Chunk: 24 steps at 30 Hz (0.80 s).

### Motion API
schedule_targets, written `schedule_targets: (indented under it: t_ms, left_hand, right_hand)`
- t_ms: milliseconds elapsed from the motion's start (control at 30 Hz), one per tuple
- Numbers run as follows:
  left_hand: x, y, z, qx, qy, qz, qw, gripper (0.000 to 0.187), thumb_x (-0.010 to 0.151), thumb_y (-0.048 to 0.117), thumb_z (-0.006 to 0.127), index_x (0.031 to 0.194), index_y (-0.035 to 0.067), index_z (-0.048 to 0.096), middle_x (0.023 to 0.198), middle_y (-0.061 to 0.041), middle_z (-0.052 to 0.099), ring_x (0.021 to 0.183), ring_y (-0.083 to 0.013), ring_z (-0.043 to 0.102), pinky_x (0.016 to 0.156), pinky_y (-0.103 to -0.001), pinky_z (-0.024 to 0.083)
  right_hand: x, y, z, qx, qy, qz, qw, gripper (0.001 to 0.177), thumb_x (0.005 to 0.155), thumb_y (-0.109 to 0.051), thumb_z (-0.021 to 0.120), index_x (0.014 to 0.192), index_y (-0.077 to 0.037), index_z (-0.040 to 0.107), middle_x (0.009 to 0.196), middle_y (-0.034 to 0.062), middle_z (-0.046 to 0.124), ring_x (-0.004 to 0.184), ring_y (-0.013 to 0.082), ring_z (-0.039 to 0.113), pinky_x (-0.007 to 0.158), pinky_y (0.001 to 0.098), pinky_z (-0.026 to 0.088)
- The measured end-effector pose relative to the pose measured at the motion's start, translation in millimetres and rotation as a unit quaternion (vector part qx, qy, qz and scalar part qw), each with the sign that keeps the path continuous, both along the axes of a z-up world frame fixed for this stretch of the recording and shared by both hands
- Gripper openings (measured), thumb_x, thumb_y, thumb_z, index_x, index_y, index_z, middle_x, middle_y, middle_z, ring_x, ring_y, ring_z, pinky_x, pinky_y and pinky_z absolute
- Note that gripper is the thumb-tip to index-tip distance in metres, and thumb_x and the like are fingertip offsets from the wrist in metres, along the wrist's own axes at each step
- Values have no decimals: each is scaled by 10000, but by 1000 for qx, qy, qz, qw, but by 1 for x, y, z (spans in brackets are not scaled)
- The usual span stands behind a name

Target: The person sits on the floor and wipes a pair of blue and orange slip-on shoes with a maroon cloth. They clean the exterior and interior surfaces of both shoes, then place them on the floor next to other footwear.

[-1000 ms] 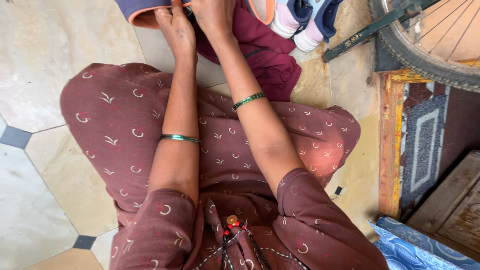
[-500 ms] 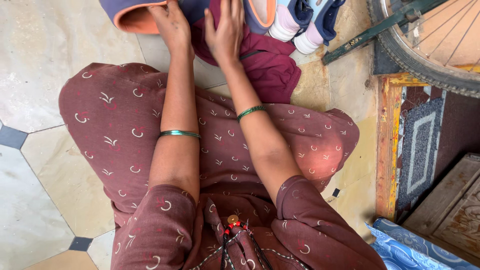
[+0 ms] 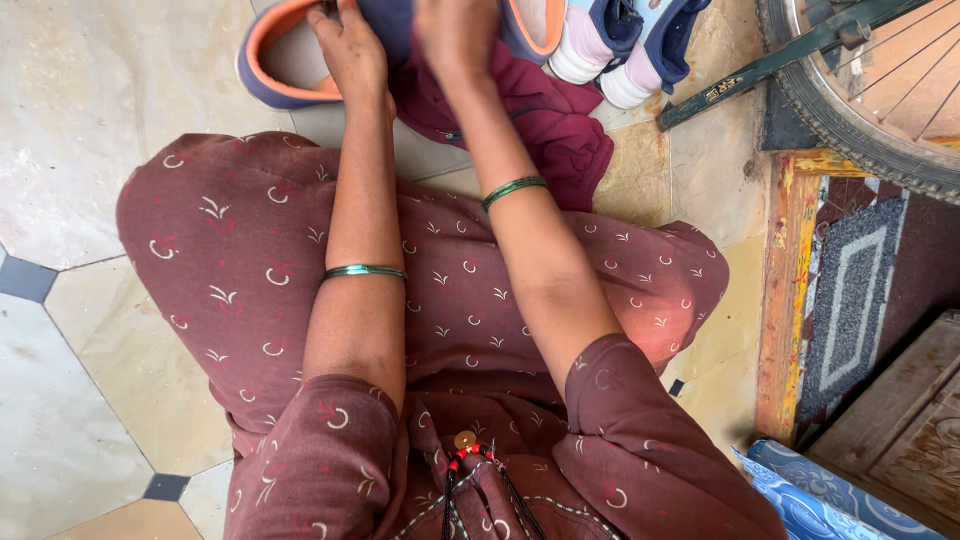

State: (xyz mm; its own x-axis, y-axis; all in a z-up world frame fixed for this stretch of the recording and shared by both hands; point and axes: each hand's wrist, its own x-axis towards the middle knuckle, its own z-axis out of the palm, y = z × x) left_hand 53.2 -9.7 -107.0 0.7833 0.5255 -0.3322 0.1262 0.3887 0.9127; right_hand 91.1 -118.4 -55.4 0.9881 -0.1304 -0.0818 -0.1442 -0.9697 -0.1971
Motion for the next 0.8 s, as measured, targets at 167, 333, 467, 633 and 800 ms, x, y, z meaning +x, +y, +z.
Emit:
schedule_targets:
  t_ms: [167,333,467,633,800]
  left_hand:
    - [-4,3,6,65,56,-26,996,288,1043,154,475,1205,-48,601,1092,-187,727,1004,-308,700,921,-398,523]
    - [-4,-2,3,41,77,-13,996,231,1031,102,451,1111,-47,607,940,-199,685,842,-296,643,810,-410,530]
    - [5,-4,-34,59,3,25,998,196,998,55,464,1163,-42,510,936,-85,615,842,-189,579,790,-380,485]
    - [5,-8,-49,24,-22,16,999,147,1046,58,482,1013,-73,541,872,-83,519,804,-162,470,734,-361,469]
    - [3,-3,-34,-36,35,33,998,153,1009,71,471,1101,-24,546,876,-72,587,772,-178,533,709,-355,480]
  right_hand:
    - [-63,36,26,189,-251,188,931,226,855,-63,676,1078,-42,705,1016,161,702,985,361,668,856,451,537]
    - [-112,21,55,275,-169,183,929,272,872,-15,635,1130,-77,694,1060,117,690,1021,321,709,898,406,560]
    - [-81,-17,37,199,-273,143,930,128,931,-75,677,1043,-11,678,973,165,683,940,352,659,830,445,521]
    - [-25,-35,-4,10,-61,-28,998,275,1000,-271,675,857,-36,681,847,191,680,840,340,679,789,432,505]
    - [-86,2,30,165,-219,196,941,217,802,-10,646,1011,-16,703,985,182,694,963,373,666,833,445,532]
